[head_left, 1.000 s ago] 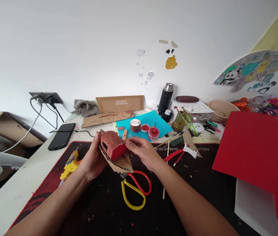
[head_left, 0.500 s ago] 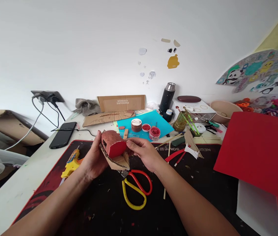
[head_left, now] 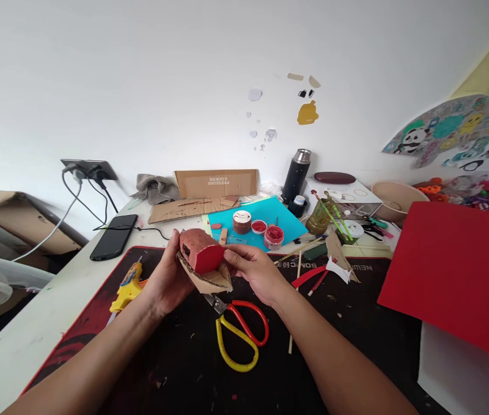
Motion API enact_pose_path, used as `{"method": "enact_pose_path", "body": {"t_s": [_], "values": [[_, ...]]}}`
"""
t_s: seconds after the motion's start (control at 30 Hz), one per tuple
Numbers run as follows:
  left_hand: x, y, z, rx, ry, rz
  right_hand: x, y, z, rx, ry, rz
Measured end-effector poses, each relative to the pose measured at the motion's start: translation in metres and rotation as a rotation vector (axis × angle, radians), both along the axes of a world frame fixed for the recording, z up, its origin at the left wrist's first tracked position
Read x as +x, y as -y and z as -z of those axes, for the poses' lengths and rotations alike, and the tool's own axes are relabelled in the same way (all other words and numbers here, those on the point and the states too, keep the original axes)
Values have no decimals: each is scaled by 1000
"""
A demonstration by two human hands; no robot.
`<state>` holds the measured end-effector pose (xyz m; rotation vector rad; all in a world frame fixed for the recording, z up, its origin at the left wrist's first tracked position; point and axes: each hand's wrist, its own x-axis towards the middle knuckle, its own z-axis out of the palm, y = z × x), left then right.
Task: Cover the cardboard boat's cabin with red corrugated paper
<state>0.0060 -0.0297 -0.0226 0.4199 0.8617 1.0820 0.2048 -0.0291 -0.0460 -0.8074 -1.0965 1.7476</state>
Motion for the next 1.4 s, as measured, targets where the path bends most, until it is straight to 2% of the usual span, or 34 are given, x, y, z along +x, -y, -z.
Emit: {"method": "enact_pose_path", "body": {"t_s": [0.17,0.23,0.33,0.47,0.87,1.1,1.4], "values": [[-4,-4,5,194,-138,-247,10,-2,-7,134,175,98],[-5,-4,6,274,-192,-288,14,-3,-11,181,200,118],[-5,-2,6,355,-253,-283,16,-3,-14,202,193,81],[-1,3,6,376,-277,-255,12,-2,-13,179,194,43],[2,6,13,367,-284,-211,11,-2,-11,190,201,45],[4,5,12,336,-274,-248,12,-1,-13,207,197,-18],[6,8,9,338,-330,-271,9,2,-14,271,286,35]]}}
